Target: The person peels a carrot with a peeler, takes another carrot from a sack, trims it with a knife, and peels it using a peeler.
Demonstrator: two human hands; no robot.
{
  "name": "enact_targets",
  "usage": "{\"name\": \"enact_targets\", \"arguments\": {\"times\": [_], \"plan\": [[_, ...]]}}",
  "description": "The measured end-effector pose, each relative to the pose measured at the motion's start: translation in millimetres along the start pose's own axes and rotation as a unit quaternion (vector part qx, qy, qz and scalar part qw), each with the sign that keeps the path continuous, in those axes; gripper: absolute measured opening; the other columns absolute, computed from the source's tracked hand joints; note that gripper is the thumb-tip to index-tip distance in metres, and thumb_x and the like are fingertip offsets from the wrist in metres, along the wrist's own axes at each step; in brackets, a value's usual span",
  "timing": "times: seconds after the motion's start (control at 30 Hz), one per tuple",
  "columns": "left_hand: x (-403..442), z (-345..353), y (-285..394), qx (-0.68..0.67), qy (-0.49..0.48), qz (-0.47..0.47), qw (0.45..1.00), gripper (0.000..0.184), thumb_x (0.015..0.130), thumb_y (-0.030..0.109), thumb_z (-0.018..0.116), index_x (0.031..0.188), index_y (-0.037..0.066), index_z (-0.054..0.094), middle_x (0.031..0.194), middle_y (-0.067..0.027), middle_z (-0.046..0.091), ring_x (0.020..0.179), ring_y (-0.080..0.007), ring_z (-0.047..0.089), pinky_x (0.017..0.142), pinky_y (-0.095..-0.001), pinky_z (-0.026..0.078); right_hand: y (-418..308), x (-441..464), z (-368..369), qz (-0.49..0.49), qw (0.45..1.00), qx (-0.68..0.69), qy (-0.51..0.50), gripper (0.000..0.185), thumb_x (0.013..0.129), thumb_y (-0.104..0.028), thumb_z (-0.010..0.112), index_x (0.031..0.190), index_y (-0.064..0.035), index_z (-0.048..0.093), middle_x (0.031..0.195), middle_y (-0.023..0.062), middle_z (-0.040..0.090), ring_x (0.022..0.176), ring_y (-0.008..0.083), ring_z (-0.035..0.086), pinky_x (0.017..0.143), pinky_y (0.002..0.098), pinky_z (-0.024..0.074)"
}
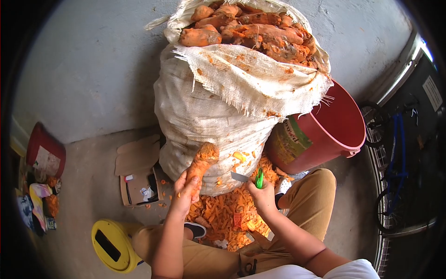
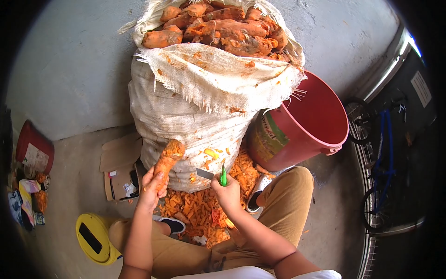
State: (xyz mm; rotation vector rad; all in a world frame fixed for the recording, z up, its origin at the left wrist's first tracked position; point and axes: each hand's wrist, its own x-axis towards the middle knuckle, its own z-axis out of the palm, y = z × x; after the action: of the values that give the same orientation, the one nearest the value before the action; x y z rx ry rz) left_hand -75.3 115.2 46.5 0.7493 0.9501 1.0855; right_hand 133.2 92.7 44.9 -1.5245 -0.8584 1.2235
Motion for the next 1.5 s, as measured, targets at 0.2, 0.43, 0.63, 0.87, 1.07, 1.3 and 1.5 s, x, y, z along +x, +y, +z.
{"name": "enact_targets", "arguments": {"times": [0.2, 0.43, 0.63, 0.87, 1.07, 1.3, 1.5], "plan": [[-7.8, -13.8, 16.0, -0.031, 0.034, 0.044, 0.998, 0.024, 0.084, 0.024, 0.049, 0.101, 0.007, 0.042, 0.069, -0.0041, 0.046, 0.038, -0.0031, 0.033, 0.034, -0.0154, 0.026, 47.3, 9.8, 0.3, -0.119, 0.956, -0.265, -0.047, 0.018, 0.07, -0.017, 0.057, 0.072, 0.001, 0.055, 0.055, 0.0144, 0.055, 0.051, 0.023, 0.055, 0.051, 0.0309, 0.0438], [-14.5, -27.2, 26.5, -0.058, 0.041, 0.062, 0.996, 0.022, 0.085, 0.023, 0.047, 0.099, 0.007, 0.043, 0.069, -0.0042, 0.046, 0.039, -0.003, 0.034, 0.034, -0.0156, 0.026, 136.6, 27.3, 6.2, -0.104, 0.81, -0.531, -0.226, 0.034, 0.068, -0.036, 0.062, 0.077, -0.0035, 0.057, 0.066, 0.0168, 0.058, 0.063, 0.0316, 0.057, 0.058, 0.0398, 0.0452], [-15.0, -29.4, 24.6, -0.071, 0.044, 0.058, 0.995, 0.027, 0.085, 0.02, 0.047, 0.106, 0.003, 0.042, 0.067, -0.0029, 0.045, 0.039, -0.0021, 0.031, 0.035, -0.0159, 0.024, 165.7, 35.4, 23.1, -0.003, 0.759, -0.579, -0.299, 0.042, 0.072, -0.043, 0.057, 0.082, -0.0019, 0.058, 0.073, 0.0163, 0.059, 0.069, 0.0292, 0.059, 0.061, 0.0398, 0.0464], [-17.8, -32.3, 27.2, -0.045, 0.052, 0.066, 0.995, 0.02, 0.085, 0.024, 0.047, 0.095, 0.007, 0.045, 0.068, -0.0036, 0.046, 0.038, -0.003, 0.033, 0.034, -0.0157, 0.026, 199.9, 38.6, 39.2, 0.045, 0.802, -0.529, -0.273, 0.04, 0.071, -0.038, 0.06, 0.079, 0.0011, 0.058, 0.07, 0.0171, 0.059, 0.065, 0.0291, 0.058, 0.059, 0.0398, 0.0455], [-19.4, -40.4, 30.9, -0.074, 0.068, 0.067, 0.993, 0.02, 0.085, 0.024, 0.048, 0.095, 0.007, 0.045, 0.068, -0.0043, 0.047, 0.038, -0.0033, 0.034, 0.034, -0.0156, 0.026, 221.7, 38.2, 47.4, 0.013, 0.833, -0.493, -0.251, 0.039, 0.07, -0.037, 0.062, 0.069, 0.0016, 0.059, 0.065, 0.0175, 0.058, 0.062, 0.0298, 0.058, 0.058, 0.0396, 0.0454], [-36.3, -57.4, 50.6, -0.116, 0.128, 0.118, 0.978, 0.021, 0.083, 0.023, 0.051, 0.093, 0.005, 0.046, 0.067, -0.0037, 0.047, 0.037, -0.0029, 0.032, 0.033, -0.0157, 0.025, 213.5, 27.1, 78.2, 0.085, 0.816, -0.505, -0.268, 0.044, 0.069, -0.041, 0.063, 0.067, 0.0029, 0.059, 0.062, 0.0162, 0.058, 0.059, 0.0274, 0.058, 0.056, 0.0386, 0.0455], [-49.3, -80.2, 58.7, -0.135, 0.185, 0.145, 0.963, 0.021, 0.083, 0.024, 0.051, 0.093, 0.005, 0.046, 0.067, -0.0043, 0.046, 0.038, -0.0034, 0.032, 0.034, -0.0161, 0.025, 215.3, 25.8, 122.0, 0.106, 0.832, -0.469, -0.276, 0.052, 0.066, -0.045, 0.066, 0.063, 0.0063, 0.056, 0.058, 0.0152, 0.056, 0.053, 0.0245, 0.056, 0.051, 0.0371, 0.0437]]}}
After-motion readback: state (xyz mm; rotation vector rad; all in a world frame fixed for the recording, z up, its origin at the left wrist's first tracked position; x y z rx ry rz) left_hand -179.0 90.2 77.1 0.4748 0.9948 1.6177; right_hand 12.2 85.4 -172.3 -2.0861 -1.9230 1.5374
